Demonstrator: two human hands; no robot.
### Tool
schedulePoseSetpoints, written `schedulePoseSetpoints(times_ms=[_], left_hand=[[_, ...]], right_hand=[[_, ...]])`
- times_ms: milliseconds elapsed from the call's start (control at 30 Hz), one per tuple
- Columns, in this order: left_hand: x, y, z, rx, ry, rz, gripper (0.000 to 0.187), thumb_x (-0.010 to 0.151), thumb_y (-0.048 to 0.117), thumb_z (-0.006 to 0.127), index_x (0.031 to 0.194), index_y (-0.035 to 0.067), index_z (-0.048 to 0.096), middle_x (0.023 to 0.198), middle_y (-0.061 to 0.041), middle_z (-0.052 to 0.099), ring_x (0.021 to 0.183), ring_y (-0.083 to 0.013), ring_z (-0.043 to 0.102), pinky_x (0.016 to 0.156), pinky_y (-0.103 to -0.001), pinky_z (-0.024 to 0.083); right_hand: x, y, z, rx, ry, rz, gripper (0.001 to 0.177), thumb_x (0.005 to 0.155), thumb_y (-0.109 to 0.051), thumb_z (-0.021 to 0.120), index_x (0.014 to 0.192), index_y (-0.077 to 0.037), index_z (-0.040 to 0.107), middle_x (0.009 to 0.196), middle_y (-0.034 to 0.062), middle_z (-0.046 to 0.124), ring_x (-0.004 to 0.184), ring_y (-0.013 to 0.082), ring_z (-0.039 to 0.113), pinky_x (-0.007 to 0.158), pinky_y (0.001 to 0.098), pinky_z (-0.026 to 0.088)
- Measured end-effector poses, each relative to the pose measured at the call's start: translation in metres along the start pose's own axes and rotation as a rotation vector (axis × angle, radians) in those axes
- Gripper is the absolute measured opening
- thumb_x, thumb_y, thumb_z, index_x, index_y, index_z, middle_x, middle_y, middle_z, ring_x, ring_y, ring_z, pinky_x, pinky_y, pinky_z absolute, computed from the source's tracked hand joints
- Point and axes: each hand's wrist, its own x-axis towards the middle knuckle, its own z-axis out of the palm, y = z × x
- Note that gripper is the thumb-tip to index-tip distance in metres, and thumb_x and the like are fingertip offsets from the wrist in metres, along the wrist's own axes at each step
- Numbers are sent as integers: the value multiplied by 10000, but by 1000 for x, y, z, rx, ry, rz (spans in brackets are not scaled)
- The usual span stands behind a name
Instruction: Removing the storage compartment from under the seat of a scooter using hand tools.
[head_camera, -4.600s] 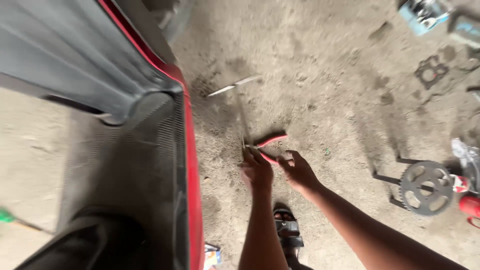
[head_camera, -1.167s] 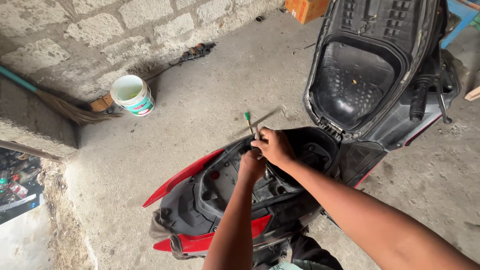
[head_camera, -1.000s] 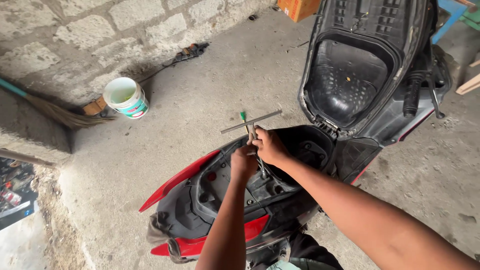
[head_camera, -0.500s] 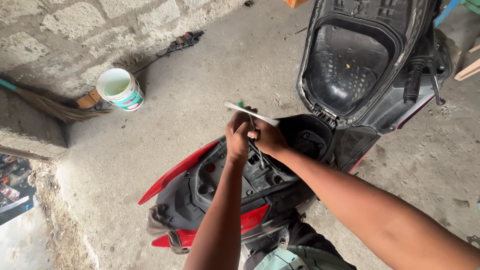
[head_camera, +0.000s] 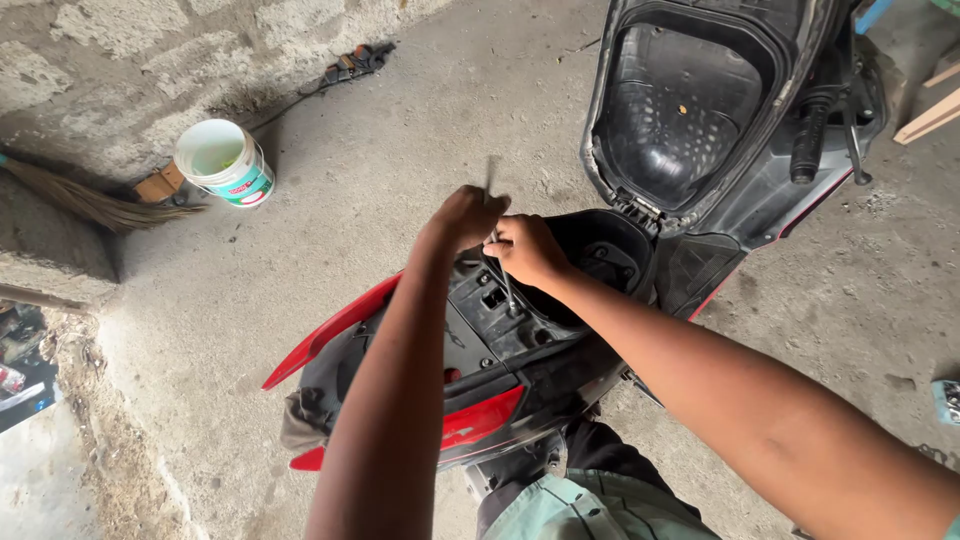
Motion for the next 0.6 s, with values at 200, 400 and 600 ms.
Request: schedulePoseSetpoints(times_ms=[200, 400, 600], left_hand=[[-58, 57, -31, 893, 67, 535, 470, 742, 505, 774, 1186, 354, 743, 1307, 58, 665, 1326, -244, 504, 1216, -485, 321], [-47, 19, 41, -199, 743, 278, 475, 941, 412, 646, 1318, 125, 673, 1604, -178, 345, 1483, -358, 242, 1128, -548, 264], [-27, 21, 71, -1259, 748, 385, 664, 1115, 498, 291, 1213, 10, 731, 1326, -158, 714, 1320, -234, 622, 1140, -367, 389]], right_hand=[[-3, 24, 8, -9, 0, -109, 275, 910, -228, 731, 1086, -16, 716, 967, 163, 752, 826, 289, 732, 711, 393, 560], [-8, 18, 7, -131, -209, 276, 221, 976, -218, 639, 973, -10, 713, 868, 206, 758, 826, 331, 740, 751, 440, 555], [-10, 65, 23, -76, -230, -37, 281, 864, -252, 729, 967, 5, 685, 930, 184, 764, 880, 320, 734, 775, 442, 550]])
